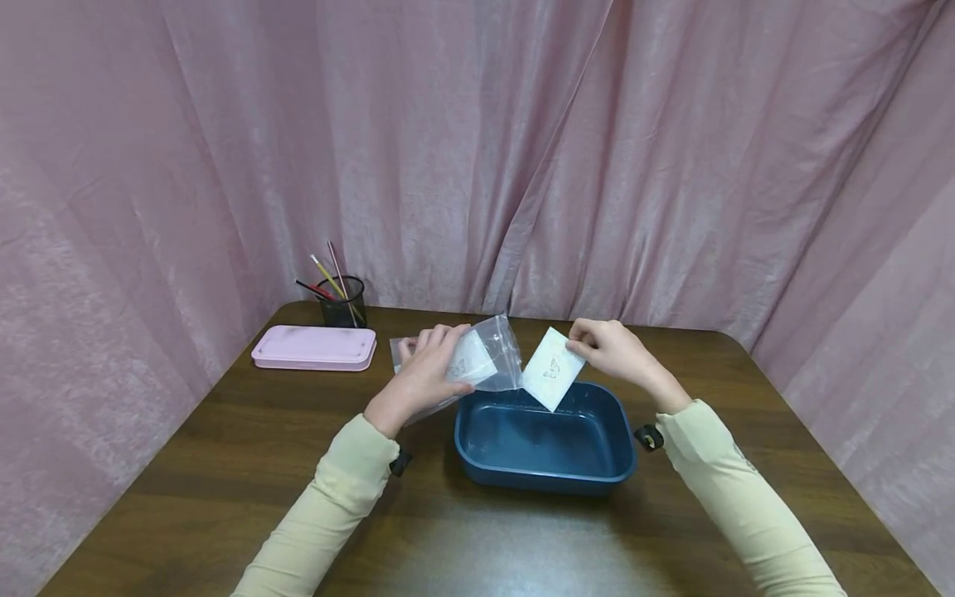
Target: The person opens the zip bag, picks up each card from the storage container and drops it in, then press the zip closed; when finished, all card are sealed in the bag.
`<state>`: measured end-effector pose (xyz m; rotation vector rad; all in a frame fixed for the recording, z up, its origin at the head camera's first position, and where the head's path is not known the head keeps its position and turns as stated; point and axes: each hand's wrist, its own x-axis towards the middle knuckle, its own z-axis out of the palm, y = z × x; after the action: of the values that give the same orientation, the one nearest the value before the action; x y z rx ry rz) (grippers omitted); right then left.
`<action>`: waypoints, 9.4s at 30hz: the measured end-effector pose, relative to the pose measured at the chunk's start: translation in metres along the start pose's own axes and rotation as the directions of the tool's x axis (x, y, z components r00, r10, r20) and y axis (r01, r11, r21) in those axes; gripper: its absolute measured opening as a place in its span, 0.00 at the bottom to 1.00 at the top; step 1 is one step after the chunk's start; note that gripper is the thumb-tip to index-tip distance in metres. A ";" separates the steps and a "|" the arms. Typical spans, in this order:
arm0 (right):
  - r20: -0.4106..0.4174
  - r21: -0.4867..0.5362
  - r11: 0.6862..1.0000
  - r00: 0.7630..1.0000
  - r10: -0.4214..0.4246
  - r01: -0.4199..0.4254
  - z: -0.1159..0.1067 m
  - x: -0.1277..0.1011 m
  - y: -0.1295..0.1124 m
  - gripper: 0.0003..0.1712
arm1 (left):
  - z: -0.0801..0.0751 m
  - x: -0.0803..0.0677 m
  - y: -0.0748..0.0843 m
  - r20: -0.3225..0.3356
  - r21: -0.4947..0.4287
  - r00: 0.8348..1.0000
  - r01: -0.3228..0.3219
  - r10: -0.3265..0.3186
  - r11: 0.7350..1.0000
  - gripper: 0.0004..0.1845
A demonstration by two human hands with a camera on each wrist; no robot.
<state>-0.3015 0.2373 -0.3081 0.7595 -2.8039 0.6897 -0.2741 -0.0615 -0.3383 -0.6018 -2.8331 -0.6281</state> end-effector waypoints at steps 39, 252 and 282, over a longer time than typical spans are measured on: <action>0.012 0.580 0.809 0.994 0.109 -0.095 0.022 0.000 -0.015 0.10 | 0.001 0.004 0.005 0.023 0.013 1.000 0.000 0.000 1.000 0.48; -0.296 0.042 0.927 0.891 -0.345 0.373 -0.008 0.009 -0.051 0.04 | -0.011 0.036 0.053 -0.462 -0.293 0.848 -0.423 0.260 0.857 0.07; -0.338 -0.144 0.899 0.834 -0.437 0.413 -0.012 0.008 -0.063 0.02 | -0.009 0.042 0.068 -0.494 -0.184 0.798 -0.483 0.344 0.856 0.05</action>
<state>-0.2762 0.1910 -0.2712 1.0731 -2.2038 0.5808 -0.2826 0.0057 -0.2950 -0.9605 -2.0912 -0.9719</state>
